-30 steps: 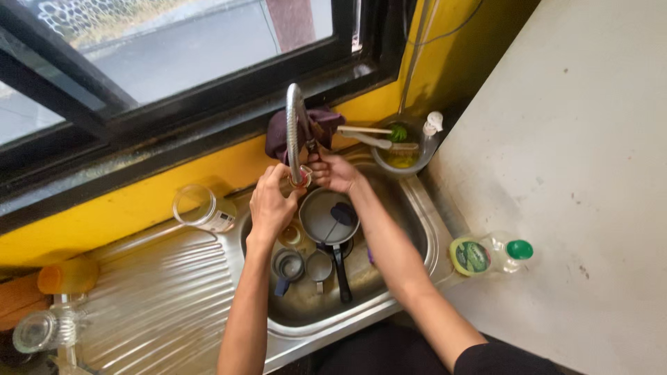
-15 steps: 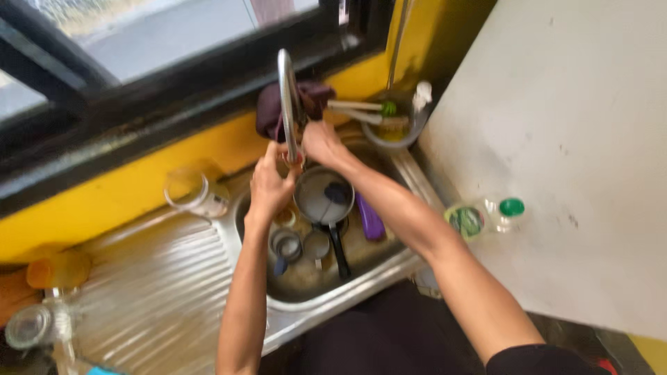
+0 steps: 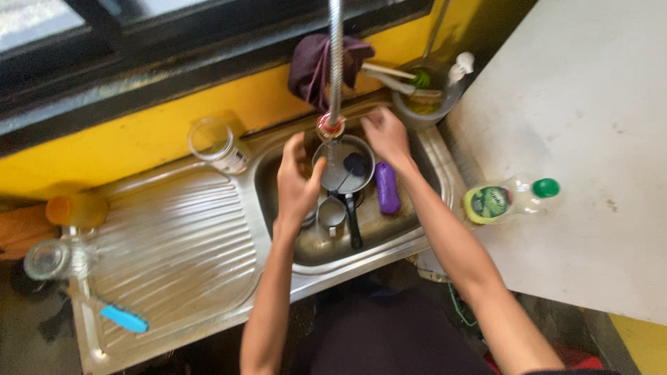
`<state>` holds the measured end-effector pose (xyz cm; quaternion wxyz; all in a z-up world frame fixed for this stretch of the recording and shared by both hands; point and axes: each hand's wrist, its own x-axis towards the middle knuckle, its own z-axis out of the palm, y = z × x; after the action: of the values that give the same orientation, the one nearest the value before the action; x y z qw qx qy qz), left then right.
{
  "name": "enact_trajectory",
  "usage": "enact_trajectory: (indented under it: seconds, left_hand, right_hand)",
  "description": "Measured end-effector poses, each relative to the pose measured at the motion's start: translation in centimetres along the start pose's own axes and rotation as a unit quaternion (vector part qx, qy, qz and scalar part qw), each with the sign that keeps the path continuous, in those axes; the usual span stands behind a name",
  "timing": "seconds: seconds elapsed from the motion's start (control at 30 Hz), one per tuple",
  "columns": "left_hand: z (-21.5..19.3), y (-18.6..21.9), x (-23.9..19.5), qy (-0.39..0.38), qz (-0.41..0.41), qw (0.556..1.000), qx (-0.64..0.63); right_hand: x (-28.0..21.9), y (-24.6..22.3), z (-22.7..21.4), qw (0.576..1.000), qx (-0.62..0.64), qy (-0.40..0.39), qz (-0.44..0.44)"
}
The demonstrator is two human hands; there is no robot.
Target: The person places lids on cups, puts the cups into individual plastic carriers, and ties the carrier handles together. The person then hands the carriers to someone and proceeds to wash a small pot and other items in a sink using a brush and water.
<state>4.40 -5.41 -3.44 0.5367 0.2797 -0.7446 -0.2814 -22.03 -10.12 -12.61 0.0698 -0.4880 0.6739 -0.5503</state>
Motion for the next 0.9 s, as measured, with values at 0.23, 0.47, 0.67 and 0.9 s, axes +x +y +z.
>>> enact_trajectory:
  seconds: [0.23,0.47,0.67,0.9]
  left_hand:
    - [-5.5,-2.2,-17.9,-0.011,-0.205,0.976,-0.066]
    - [-6.4,-2.4,-21.5,-0.060,-0.284,0.956,-0.048]
    - [-5.7,-0.1,-17.4,-0.113,-0.226,0.968,-0.008]
    - [5.5,-2.9,-7.8,-0.130,0.010,0.978,0.166]
  right_hand:
    - [-15.7,10.3,8.2,0.908,-0.096,-0.256,0.317]
    - [-17.4,12.6,10.8,0.934,0.003,-0.160,0.320]
    - [-16.3,12.5,5.2,0.927,-0.008,-0.193,0.321]
    - [-15.6,12.9,2.8,0.919,-0.012,-0.244,0.309]
